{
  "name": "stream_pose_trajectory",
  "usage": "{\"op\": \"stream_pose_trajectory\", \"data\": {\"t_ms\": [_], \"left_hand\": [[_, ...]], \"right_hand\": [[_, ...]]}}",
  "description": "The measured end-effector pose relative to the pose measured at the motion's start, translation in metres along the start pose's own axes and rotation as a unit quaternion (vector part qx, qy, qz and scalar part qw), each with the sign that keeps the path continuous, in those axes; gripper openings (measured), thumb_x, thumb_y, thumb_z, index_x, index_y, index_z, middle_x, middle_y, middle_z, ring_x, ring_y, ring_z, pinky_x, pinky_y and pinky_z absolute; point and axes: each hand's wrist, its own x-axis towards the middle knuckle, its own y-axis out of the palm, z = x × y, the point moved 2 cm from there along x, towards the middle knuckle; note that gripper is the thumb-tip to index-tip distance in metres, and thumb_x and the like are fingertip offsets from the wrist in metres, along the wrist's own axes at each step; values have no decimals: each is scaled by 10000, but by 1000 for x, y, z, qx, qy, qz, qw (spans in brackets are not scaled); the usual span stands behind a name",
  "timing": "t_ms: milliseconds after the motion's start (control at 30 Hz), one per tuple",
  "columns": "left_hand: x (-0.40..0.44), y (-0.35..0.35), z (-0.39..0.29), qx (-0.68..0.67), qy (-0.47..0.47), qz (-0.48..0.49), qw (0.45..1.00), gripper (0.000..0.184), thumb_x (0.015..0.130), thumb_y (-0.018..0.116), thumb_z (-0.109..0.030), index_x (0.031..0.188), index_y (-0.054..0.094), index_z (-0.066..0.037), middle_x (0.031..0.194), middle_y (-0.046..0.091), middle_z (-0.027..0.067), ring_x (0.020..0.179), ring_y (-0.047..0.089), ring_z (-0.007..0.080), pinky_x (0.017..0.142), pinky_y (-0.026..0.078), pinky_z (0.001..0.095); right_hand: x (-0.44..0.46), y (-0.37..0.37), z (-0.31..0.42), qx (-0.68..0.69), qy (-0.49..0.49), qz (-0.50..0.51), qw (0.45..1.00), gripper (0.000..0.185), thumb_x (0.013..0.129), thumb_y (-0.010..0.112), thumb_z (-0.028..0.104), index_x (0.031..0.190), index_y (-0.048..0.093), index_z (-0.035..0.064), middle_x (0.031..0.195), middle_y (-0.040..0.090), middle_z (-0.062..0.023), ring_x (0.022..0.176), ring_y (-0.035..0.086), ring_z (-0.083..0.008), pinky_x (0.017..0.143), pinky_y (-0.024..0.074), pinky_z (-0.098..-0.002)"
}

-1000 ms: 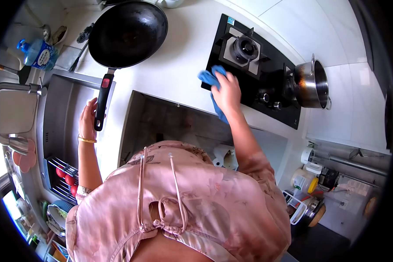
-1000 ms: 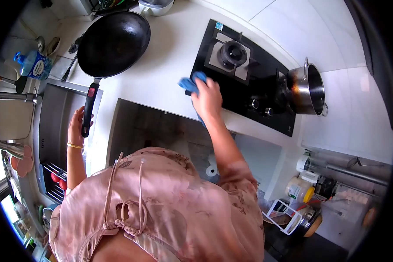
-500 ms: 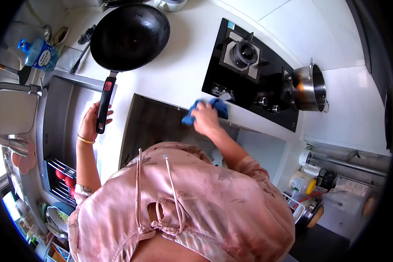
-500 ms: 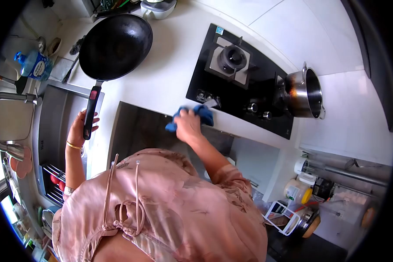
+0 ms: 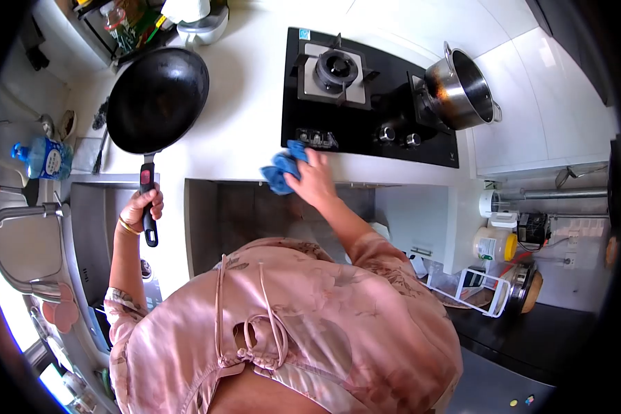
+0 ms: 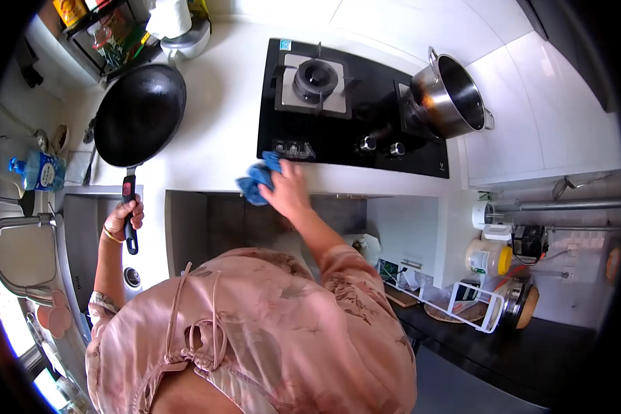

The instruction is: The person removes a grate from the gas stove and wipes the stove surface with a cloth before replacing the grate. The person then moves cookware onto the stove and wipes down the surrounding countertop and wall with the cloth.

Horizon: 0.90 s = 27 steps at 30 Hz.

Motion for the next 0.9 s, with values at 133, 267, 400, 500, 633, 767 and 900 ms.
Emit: {"op": "stream_pose_trajectory", "data": {"t_ms": [133, 267, 400, 500, 633, 767, 900], "left_hand": [[0, 20, -12, 33, 21, -32, 999, 161, 844, 614, -102, 921, 476, -68, 680, 459, -16, 513, 430, 64, 447, 386, 202], [6, 51, 0, 47, 50, -49, 996, 156, 819, 603, -75, 907, 475, -60, 665, 459, -8, 487, 429, 72, 435, 398, 215], [15, 107, 17, 7, 67, -27, 997, 186, 798, 612, -44, 927, 478, -54, 652, 444, 4, 471, 427, 85, 404, 389, 224], [43, 150, 18, 11, 55, 25, 998, 216, 789, 625, -75, 928, 460, -67, 623, 429, 11, 465, 428, 103, 414, 380, 239], [101, 215, 17, 9, 38, 77, 996, 180, 802, 582, -29, 910, 442, -62, 616, 419, 9, 470, 418, 96, 426, 373, 234], [162, 265, 23, 49, -7, 139, 989, 166, 816, 575, -51, 918, 445, -53, 589, 442, 20, 479, 433, 107, 454, 376, 237], [207, 304, 37, 66, -24, 181, 981, 166, 822, 587, -59, 931, 462, -58, 586, 452, 13, 484, 446, 104, 470, 394, 229]], "right_hand": [[-44, -36, -100, -76, 129, -29, 988, 403, 758, 627, 364, 911, 669, -7, 1177, 519, -196, 1017, 477, -393, 882, 420, -465], [-87, -73, -213, -156, 390, -53, 906, 470, 798, 525, 412, 1066, 648, 46, 1139, 536, -222, 1047, 475, -414, 934, 380, -489], [-99, -95, -271, -158, 543, -52, 823, 556, 798, 522, 512, 1080, 613, 42, 1148, 513, -189, 1018, 496, -390, 842, 451, -485], [-77, -69, -207, -189, 394, -80, 896, 534, 763, 602, 483, 1086, 596, 58, 1090, 521, -173, 1006, 498, -375, 822, 456, -481], [-51, -55, -127, -72, 180, -35, 980, 536, 697, 712, 406, 1097, 586, 72, 1034, 529, -168, 981, 501, -364, 814, 448, -469], [-52, -59, -145, -9, 144, -45, 988, 571, 667, 747, 402, 1108, 586, 78, 1049, 530, -160, 1002, 491, -358, 833, 442, -455], [-65, -69, -173, -16, 230, -22, 973, 609, 664, 756, 404, 1149, 572, 85, 1115, 519, -171, 1051, 475, -368, 874, 434, -447]]}}
